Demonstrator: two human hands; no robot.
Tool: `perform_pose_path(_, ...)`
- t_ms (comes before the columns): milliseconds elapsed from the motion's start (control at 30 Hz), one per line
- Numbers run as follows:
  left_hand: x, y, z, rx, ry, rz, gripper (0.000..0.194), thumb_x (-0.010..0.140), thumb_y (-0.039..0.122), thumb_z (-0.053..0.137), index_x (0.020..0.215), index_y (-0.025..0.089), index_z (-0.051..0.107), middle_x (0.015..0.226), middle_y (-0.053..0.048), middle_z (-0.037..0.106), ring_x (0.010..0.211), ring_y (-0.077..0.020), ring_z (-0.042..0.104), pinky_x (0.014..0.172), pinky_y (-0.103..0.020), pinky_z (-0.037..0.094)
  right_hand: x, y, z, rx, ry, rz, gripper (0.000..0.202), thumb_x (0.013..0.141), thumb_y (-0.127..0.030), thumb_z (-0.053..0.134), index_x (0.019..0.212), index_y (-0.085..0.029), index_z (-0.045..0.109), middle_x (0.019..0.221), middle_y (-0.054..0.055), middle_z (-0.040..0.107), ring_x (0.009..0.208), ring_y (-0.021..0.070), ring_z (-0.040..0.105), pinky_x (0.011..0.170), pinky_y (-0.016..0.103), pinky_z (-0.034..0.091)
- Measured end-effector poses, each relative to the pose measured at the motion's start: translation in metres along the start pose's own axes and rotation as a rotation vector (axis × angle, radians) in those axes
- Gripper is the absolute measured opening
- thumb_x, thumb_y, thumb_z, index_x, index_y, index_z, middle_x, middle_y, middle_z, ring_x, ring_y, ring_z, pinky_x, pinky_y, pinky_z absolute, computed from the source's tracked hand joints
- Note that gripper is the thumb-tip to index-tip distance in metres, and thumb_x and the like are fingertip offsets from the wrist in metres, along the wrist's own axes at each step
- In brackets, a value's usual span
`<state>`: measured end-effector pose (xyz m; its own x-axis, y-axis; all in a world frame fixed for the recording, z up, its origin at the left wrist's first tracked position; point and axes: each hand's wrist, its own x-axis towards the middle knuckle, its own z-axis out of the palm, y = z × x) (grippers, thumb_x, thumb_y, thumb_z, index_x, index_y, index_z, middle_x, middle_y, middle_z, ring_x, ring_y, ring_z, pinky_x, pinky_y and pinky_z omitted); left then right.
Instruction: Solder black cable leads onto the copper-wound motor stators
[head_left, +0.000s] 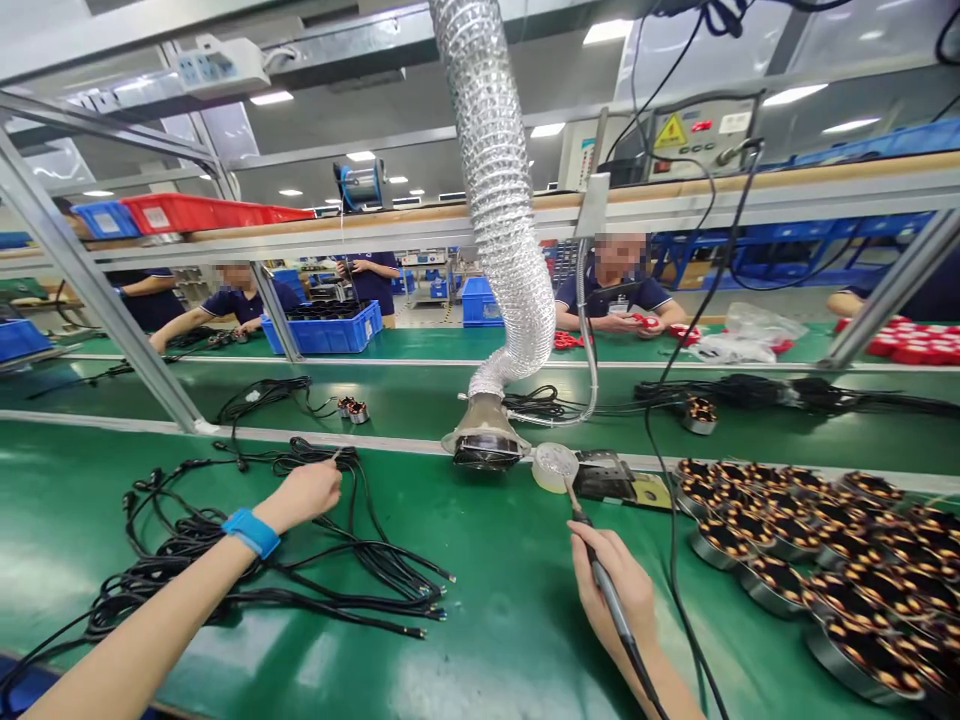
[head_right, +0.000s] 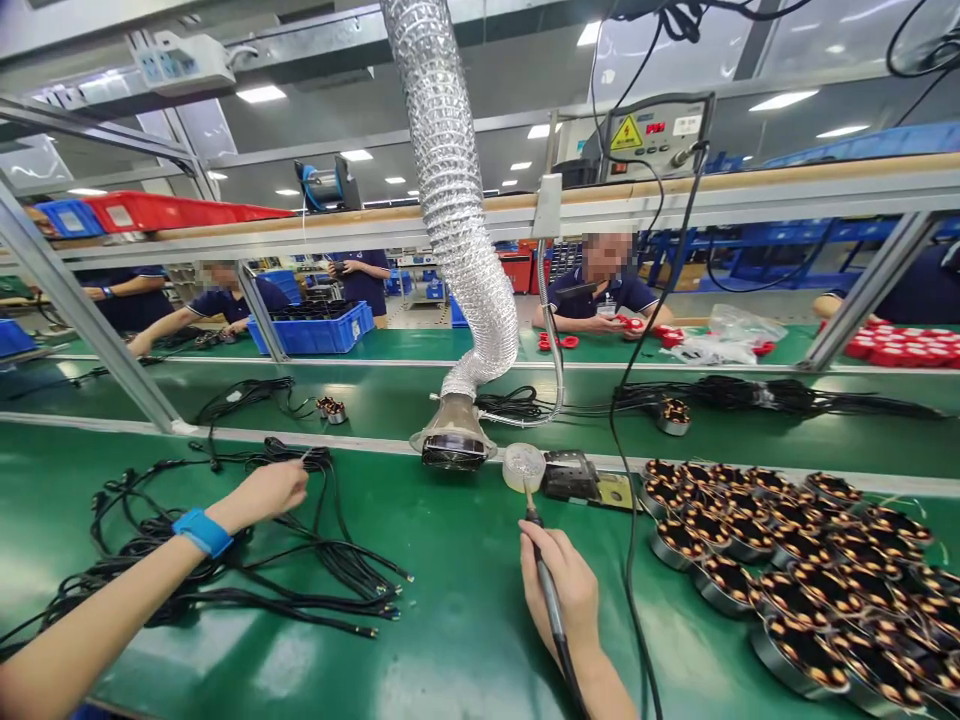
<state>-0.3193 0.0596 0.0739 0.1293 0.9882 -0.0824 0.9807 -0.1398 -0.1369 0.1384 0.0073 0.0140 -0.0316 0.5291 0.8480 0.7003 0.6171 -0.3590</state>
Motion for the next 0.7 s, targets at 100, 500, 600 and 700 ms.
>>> perform_pose_path(100,-0.022,0.025,0.009,-0.081,-0.070,0.124,0.038,0.091,0.052,0.051,0.075,0.019,0.064,0.082,-0.006,0.065,0.077,-0.0226,0.065,0.068,-0.029,0.046,-0.002,-0.001,0.003,0.035,-0.011,-0.004,0.018,0.095,-0.015,0.056,0.111,-0.020,0.064,0.088,0.005,0.065,0.071,0.0143,0.064,0.069,0.027,0.050)
perform_pose_path(500,-0.056,0.031,-0.002,-0.470,-0.068,0.275,0.025,0.096,0.039,0.048,0.087,0.020,0.062,0.084,-0.001,0.063,0.074,-0.0170,0.054,0.067,-0.026,0.037,-0.002,-0.007,-0.001,0.025,0.001,-0.014,0.019,0.095,-0.011,0.055,0.111,-0.019,0.063,0.087,0.005,0.064,0.072,0.0138,0.062,0.069,0.026,0.050)
perform_pose_path(600,-0.069,0.031,-0.005,-0.607,-0.111,0.269,0.030,0.094,0.045,0.052,0.088,0.020,0.067,0.086,-0.001,0.062,0.073,-0.0158,0.052,0.066,-0.025,0.037,-0.003,-0.008,0.000,0.024,-0.001,-0.008,0.019,0.095,-0.012,0.056,0.111,-0.020,0.063,0.086,0.005,0.064,0.070,0.0137,0.062,0.067,0.026,0.049)
perform_pose_path(700,-0.076,0.036,0.003,-0.636,-0.197,0.335,0.039,0.094,0.048,0.053,0.077,0.018,0.070,0.084,-0.003,0.063,0.074,-0.0157,0.055,0.067,-0.024,0.039,-0.003,-0.011,0.001,0.027,-0.004,-0.009,0.019,0.094,-0.013,0.055,0.110,-0.020,0.063,0.085,0.004,0.065,0.069,0.0141,0.063,0.066,0.026,0.050)
